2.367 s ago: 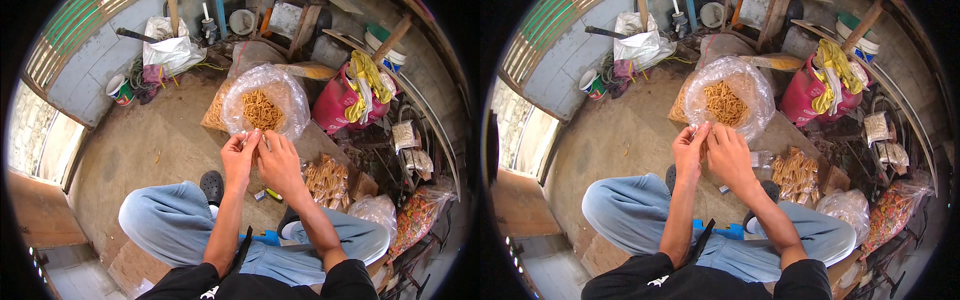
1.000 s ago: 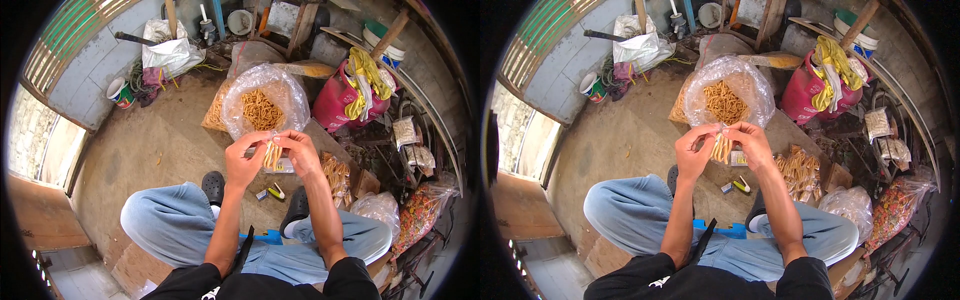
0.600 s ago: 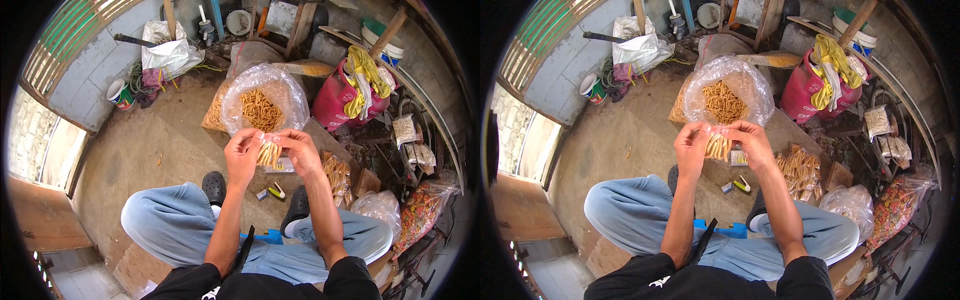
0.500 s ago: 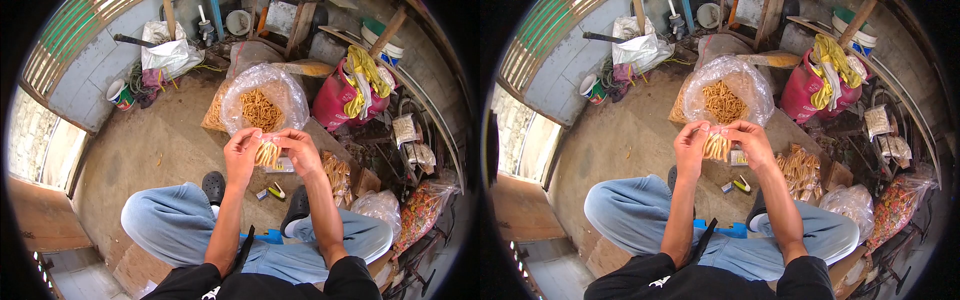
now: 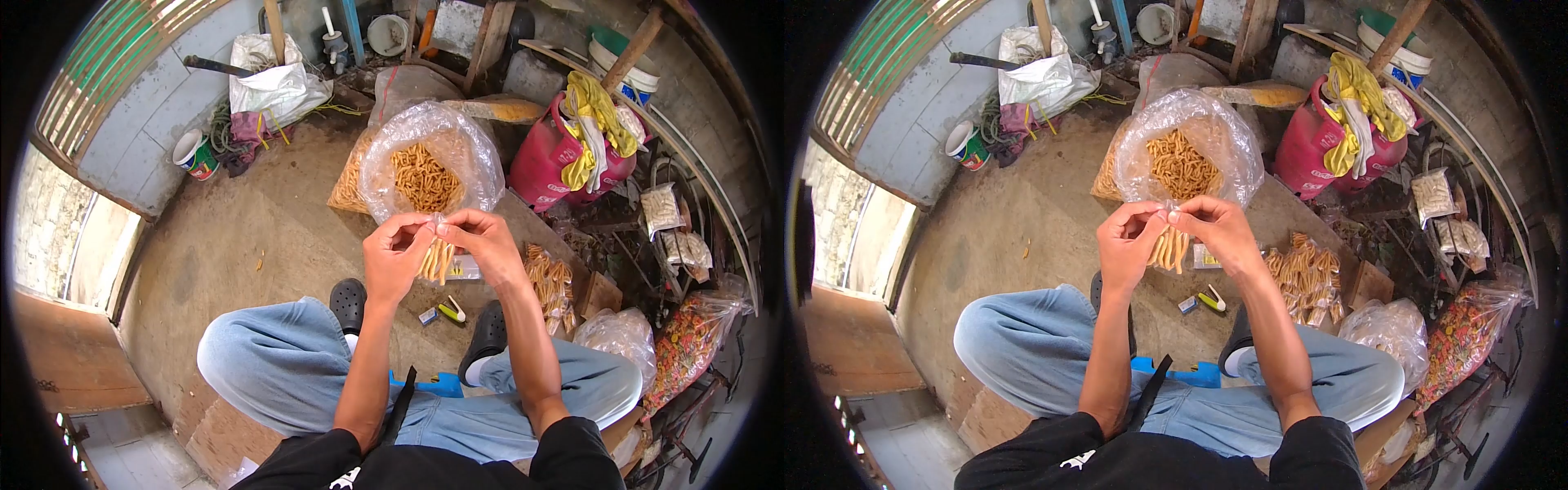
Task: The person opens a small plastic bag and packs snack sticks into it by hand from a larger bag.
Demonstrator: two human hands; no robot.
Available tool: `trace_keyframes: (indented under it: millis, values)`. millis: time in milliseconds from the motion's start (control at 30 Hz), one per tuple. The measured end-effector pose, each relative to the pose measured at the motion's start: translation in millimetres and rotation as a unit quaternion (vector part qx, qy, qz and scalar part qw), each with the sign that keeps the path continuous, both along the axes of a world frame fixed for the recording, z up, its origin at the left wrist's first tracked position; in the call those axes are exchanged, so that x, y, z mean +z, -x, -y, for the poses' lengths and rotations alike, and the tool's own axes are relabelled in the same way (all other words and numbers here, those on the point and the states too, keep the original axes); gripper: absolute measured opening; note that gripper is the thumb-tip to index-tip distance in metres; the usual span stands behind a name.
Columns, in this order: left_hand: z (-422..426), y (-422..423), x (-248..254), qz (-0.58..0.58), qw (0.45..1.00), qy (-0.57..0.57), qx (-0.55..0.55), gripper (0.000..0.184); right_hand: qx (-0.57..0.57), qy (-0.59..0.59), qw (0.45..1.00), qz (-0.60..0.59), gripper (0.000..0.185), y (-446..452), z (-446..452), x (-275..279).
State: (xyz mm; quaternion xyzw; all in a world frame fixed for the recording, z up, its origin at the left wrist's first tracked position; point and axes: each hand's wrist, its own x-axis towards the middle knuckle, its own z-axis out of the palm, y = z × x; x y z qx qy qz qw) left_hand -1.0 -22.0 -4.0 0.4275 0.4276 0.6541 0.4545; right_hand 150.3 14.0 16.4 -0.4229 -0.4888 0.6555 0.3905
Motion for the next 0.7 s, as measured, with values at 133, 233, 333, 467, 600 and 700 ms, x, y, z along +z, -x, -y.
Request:
trace_keyframes:
  millis: [133, 233, 333, 467, 600, 700]
  values:
    - [0, -1, -4, -0.075, 0.996, -0.028, 0.027, 0.012, -0.022, 0.000, 1.000, 0.018, 0.016, 2, 2, 3]
    - [-1, -5, -4, -0.129, 0.989, -0.053, 0.054, 0.012, -0.055, -0.051, 0.997, 0.010, 0.016, 5, 2, -1]
    - [-1, -7, -2, -0.189, 0.976, -0.086, 0.072, 0.010, -0.095, -0.090, 0.991, 0.041, 0.015, 7, 2, -6]
    - [-1, -8, -2, -0.118, 0.990, -0.066, 0.033, 0.008, -0.125, -0.109, 0.986, 0.026, 0.013, 9, 3, -1]
    - [-5, -8, -7, 0.013, 1.000, -0.010, -0.003, 0.008, -0.105, -0.108, 0.988, 0.011, 0.011, 8, 3, -3]
    - [-4, -7, -2, 0.012, 0.999, -0.033, -0.024, 0.011, -0.099, -0.086, 0.991, -0.015, 0.011, 9, 3, -8]
